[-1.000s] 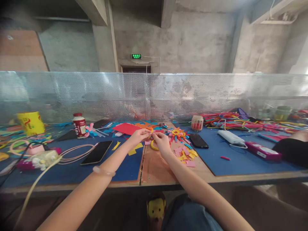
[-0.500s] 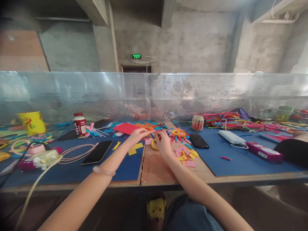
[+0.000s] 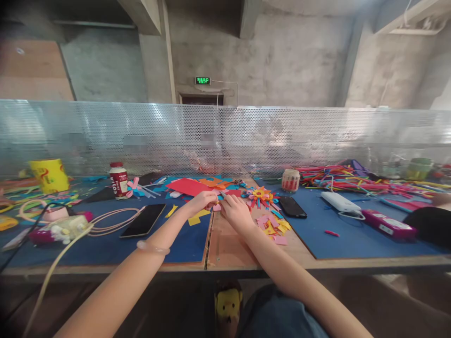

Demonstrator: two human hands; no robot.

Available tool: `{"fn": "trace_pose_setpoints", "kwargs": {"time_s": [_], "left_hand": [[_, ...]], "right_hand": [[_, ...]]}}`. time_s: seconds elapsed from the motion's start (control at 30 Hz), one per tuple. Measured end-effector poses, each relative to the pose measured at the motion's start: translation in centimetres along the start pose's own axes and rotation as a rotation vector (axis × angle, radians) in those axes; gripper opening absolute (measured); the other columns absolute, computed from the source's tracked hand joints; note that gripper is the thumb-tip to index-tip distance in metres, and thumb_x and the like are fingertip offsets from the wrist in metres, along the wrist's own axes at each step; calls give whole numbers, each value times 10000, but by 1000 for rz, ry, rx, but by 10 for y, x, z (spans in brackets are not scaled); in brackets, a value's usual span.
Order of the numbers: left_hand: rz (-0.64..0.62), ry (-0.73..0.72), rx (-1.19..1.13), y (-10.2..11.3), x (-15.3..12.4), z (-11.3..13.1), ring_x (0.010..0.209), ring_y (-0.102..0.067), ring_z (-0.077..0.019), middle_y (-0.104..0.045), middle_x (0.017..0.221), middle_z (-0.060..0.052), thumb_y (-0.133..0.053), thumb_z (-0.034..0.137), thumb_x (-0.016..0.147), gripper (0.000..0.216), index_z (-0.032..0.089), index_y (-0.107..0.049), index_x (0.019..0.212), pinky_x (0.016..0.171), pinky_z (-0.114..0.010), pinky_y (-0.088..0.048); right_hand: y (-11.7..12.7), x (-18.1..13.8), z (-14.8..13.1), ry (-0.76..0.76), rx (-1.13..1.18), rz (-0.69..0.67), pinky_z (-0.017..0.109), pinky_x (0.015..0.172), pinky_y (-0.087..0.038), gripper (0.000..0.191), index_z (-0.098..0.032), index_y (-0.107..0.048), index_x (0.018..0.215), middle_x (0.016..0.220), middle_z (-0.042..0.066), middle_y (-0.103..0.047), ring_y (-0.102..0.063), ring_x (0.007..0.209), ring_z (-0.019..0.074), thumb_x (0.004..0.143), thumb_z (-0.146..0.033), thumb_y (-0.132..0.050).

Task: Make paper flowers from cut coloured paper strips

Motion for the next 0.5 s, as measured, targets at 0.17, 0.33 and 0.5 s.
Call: {"fn": "trace_pose_setpoints", "kwargs": {"time_s": [0.17,0.33,0.5], "left_hand": [[-1,8,1,0,-2,2,451,-297,-89,-355,480,43,-428,192,660,124,163,-415,540,433,-220,-243],[-2,36,15,1,-2,2,463,-341,-100,-386,484,30,-428,209,665,140,160,-429,534,435,-222,-263],[-16,35,3,0,-4,4,465,-360,-103,-393,480,28,-437,219,658,141,157,-451,533,437,-227,-266]], "right_hand": [[1,0,-1,23,-1,1,274,690,-381,162,-185,-611,889,787,46,-574,-501,747,166,866,-211,-452],[5,1,-5,86,-34,-16,271,667,-367,146,-184,-606,891,785,45,-567,-490,747,166,860,-214,-466],[7,2,-7,101,-68,-27,269,647,-362,153,-169,-601,844,777,52,-556,-478,731,165,860,-195,-451]]}}
Point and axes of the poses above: each hand's wrist, its own x-axis towards the middle knuckle, its own y-axis out of the back of the hand, z = x × y, the point moved 3 cm from there along x, towards the middle knuckle
